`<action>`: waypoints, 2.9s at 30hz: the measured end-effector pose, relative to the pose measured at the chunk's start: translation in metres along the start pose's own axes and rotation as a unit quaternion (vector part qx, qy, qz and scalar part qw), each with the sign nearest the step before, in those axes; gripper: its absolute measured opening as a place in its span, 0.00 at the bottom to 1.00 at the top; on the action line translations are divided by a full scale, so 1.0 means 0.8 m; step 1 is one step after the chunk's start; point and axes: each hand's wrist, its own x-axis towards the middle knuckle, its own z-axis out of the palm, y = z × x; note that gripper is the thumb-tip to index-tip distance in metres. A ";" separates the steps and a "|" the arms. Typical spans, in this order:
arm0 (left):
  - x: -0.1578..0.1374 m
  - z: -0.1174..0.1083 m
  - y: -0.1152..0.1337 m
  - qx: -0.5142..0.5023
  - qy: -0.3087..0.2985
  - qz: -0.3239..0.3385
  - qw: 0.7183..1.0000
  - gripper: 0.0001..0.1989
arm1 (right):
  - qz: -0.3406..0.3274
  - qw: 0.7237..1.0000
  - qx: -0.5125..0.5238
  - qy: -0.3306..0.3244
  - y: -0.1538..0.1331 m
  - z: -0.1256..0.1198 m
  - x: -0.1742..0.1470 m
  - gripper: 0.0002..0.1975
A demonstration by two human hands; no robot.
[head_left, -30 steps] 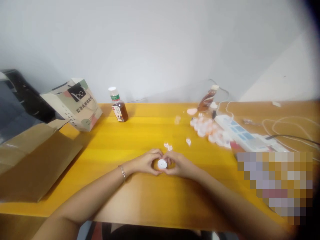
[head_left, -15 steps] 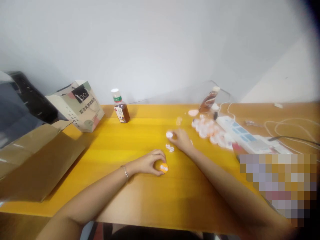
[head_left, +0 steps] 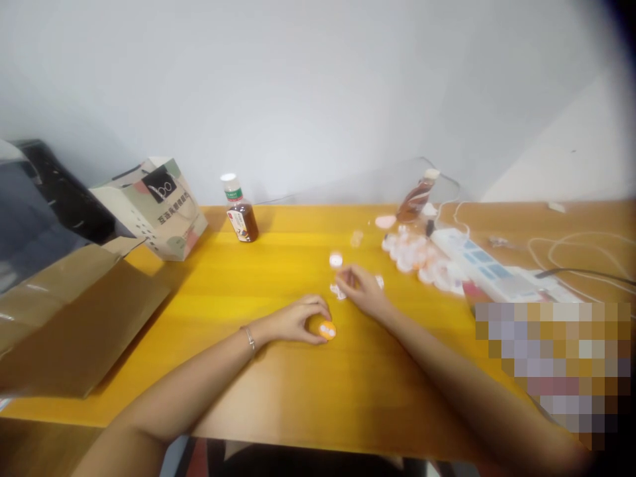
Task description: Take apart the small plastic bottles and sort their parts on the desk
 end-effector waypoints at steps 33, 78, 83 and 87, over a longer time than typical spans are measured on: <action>0.009 0.023 0.015 0.121 0.071 -0.124 0.982 0.04 | -0.102 0.985 0.011 -0.141 -0.027 0.020 -0.066 0.09; 0.008 0.020 0.023 0.382 0.052 0.033 0.922 0.11 | -0.082 0.986 0.068 -0.127 -0.019 0.019 -0.062 0.09; 0.009 0.026 0.015 0.404 0.063 0.049 0.911 0.12 | -0.077 0.987 0.066 -0.128 -0.020 0.019 -0.062 0.10; 0.011 0.028 0.016 0.397 0.088 0.056 0.912 0.11 | -0.076 0.987 0.065 -0.125 -0.021 0.019 -0.061 0.10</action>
